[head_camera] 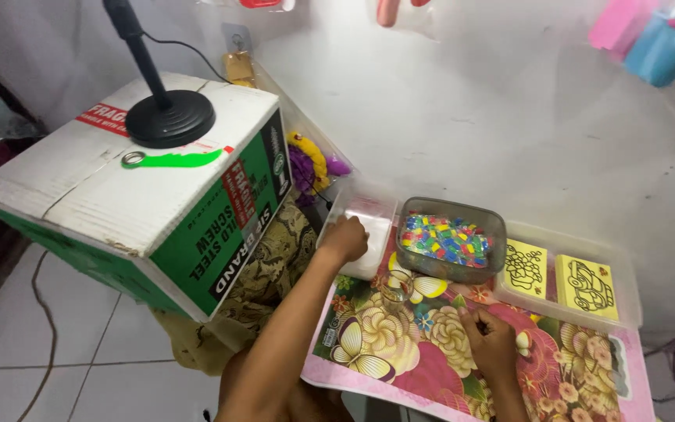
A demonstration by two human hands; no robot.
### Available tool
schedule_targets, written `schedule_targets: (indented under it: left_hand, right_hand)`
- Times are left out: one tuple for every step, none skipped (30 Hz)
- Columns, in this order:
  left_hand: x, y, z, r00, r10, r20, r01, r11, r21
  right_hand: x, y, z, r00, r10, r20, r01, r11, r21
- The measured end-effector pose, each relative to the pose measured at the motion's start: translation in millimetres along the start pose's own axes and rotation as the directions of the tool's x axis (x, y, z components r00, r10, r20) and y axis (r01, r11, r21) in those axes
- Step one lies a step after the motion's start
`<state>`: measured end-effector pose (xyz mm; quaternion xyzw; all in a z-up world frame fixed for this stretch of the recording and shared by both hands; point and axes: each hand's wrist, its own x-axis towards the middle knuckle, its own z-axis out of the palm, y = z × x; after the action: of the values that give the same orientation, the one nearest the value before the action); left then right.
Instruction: Packaging small colorful stickers and illustrated cards into plastic bags.
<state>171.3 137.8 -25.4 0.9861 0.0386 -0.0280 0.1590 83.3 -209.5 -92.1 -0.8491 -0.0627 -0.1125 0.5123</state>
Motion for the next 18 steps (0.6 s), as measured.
schedule_targets:
  left_hand:
    - [-2.8,1.8,-6.3,1.0,0.009,0.005,-0.009,1.0,0.0]
    - [-5.3,3.7,-12.4,0.998,-0.007,-0.066,0.003,0.998,-0.067]
    - [-7.9,7.2,-17.5,0.991,-0.026,-0.133,0.008,0.991,-0.136]
    - [-14.6,10.9,-29.7,0.992,-0.015,-0.126,-0.003,0.991,-0.136]
    - [-20.9,15.2,-41.1,0.966,0.067,-0.248,-0.108,0.982,-0.155]
    - [-26.9,19.5,-52.1,0.919,0.14,-0.368,-0.212,0.963,-0.164]
    - [-33.1,24.8,-60.1,0.922,0.154,-0.356,-0.226,0.959,-0.169]
    - [-39.4,30.2,-68.3,0.875,0.201,-0.441,-0.295,0.943,-0.156]
    - [-43.4,34.1,-80.8,0.814,0.243,-0.527,-0.362,0.922,-0.134]
    - [-51.2,43.6,-88.8,0.814,0.257,-0.521,-0.376,0.916,-0.136]
    - [-59.8,51.5,-97.2,0.775,0.286,-0.563,-0.426,0.895,-0.132]
    - [-68.8,58.8,-105.7,0.734,0.312,-0.604,-0.474,0.872,-0.125]
    - [-70.3,63.1,-101.6,0.733,0.321,-0.6,-0.483,0.867,-0.126]
    - [-72.2,67.3,-97.6,0.716,0.368,-0.594,-0.518,0.85,-0.097]
    - [-73.8,71.7,-94.2,0.695,0.415,-0.587,-0.552,0.831,-0.067]
    - [-85.9,82.8,-100.9,0.691,0.423,-0.586,-0.561,0.825,-0.066]
    - [-98.1,93.0,-107.7,0.682,0.441,-0.583,-0.587,0.806,-0.078]
    - [-110.4,102.9,-114.7,0.673,0.459,-0.58,-0.612,0.786,-0.089]
  right_hand:
    - [0.1,-1.8,0.3,1.0,0.006,-0.008,-0.006,1.0,-0.003]
    - [0.4,-3.4,0.6,1.0,-0.014,-0.009,0.014,1.0,-0.006]
    - [-0.5,-4.3,-0.8,0.999,-0.033,-0.013,0.032,0.999,-0.011]
    - [1.0,-0.3,0.7,0.999,-0.024,-0.022,0.024,1.0,-0.016]
    - [1.1,3.6,1.0,1.0,-0.029,-0.014,0.029,0.999,0.032]
    - [1.2,8.2,1.0,0.999,-0.034,-0.006,0.034,0.996,0.08]
    - [0.1,7.5,0.0,1.0,-0.019,-0.018,0.021,0.997,0.07]
    - [-1.1,6.8,-1.4,1.0,-0.012,-0.004,0.012,0.997,0.076]
    - [1.8,3.8,-0.7,1.0,-0.01,0.008,0.009,0.996,0.086]
    - [1.2,2.8,-2.1,1.0,-0.001,-0.006,0.001,0.997,0.08]
    - [1.3,1.9,-1.9,1.0,0.005,0.01,-0.006,0.991,0.135]
    - [1.2,0.7,-1.5,1.0,0.01,0.026,-0.014,0.982,0.19]
    - [0.6,-0.8,-2.2,1.0,0.015,0.016,-0.018,0.982,0.188]
    - [-0.1,-2.6,-2.9,1.0,0.005,0.022,-0.009,0.98,0.198]
    - [0.3,-4.3,-3.6,1.0,-0.008,0.027,0.002,0.978,0.209]
    - [0.7,-2.2,-3.7,1.0,-0.005,0.017,0.001,0.978,0.207]
    - [1.5,-0.4,-3.5,1.0,-0.011,0.019,0.007,0.978,0.211]
    - [2.4,1.4,-3.2,1.0,-0.018,0.021,0.013,0.977,0.214]
